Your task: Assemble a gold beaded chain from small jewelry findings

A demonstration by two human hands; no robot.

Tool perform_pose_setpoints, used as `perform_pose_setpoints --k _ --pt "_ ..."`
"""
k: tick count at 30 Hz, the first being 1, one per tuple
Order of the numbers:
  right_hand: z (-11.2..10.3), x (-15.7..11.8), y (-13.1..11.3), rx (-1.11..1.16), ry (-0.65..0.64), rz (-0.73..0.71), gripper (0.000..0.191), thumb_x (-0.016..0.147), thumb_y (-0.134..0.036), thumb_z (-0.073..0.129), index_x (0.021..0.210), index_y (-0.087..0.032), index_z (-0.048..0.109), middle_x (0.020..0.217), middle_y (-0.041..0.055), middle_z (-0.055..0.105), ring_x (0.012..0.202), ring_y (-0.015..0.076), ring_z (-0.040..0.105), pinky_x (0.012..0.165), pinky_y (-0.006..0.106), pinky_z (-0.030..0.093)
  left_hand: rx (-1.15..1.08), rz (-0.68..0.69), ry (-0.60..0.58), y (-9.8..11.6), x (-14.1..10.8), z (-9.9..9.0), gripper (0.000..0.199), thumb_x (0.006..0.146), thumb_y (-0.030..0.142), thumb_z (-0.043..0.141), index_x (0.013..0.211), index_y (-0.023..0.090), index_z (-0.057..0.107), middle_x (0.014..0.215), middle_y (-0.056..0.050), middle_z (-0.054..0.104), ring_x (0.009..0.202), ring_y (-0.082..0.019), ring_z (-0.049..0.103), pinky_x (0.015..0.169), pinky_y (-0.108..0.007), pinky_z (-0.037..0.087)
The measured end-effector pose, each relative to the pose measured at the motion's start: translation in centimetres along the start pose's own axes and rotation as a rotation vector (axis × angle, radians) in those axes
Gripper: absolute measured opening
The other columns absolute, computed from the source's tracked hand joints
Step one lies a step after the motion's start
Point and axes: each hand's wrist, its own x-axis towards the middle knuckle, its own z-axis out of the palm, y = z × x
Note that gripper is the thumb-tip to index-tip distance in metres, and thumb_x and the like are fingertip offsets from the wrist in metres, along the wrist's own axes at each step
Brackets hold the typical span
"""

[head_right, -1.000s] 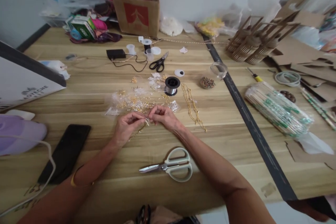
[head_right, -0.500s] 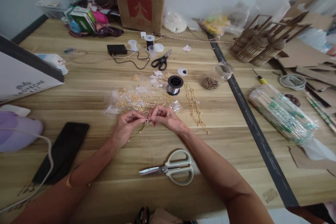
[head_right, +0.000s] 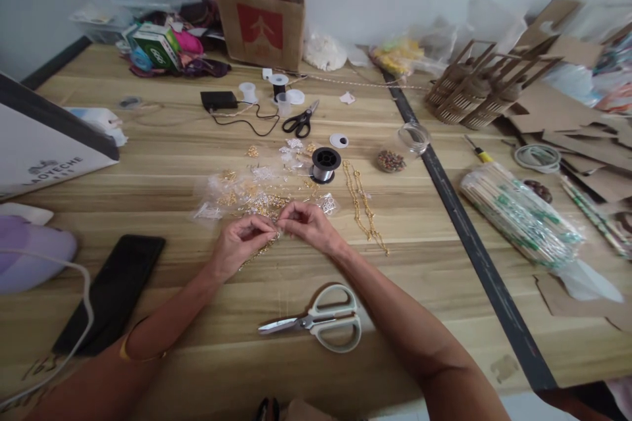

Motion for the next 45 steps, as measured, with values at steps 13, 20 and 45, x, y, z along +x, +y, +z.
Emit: perform_pose_setpoints --k 13,20,45 --pt "1.5 -1.0 -1.5 -0.403 0.043 -0.198 0.018 0.084 -0.035 0.062 0.079 -0.018 0.064 0.074 0.0023 0.061 0.067 0.0140 0.053 0.058 0.025 0.038 0.028 -0.044 0.077 0.2 -0.2 0.3 0.013 0.064 0.023 0.075 0.066 0.015 0.065 0.068 -0.002 0.066 0.064 -0.013 0.059 0.061 -0.023 0.046" --pt "1.7 -0.9 -1.2 -0.392 0.130 -0.183 0.020 0.084 -0.037 0.061 0.079 -0.018 0.062 0.074 0.0025 0.060 0.067 0.0142 0.052 0.059 0.025 0.038 -0.023 -0.064 0.092 0.6 -0.2 0.4 0.010 0.064 0.021 0.074 0.064 0.015 0.066 0.069 -0.002 0.067 0.066 -0.012 0.060 0.064 -0.022 0.046" --pt "1.5 -0.6 -1.3 -0.171 0.112 -0.070 0.028 0.080 -0.044 0.064 0.077 -0.016 0.061 0.064 -0.0015 0.052 0.056 0.0093 0.042 0.051 0.022 0.032 -0.133 -0.164 0.117 0.3 -0.1 -0.1 0.013 0.063 0.025 0.075 0.068 0.016 0.068 0.067 -0.002 0.068 0.065 -0.014 0.060 0.064 -0.025 0.048"
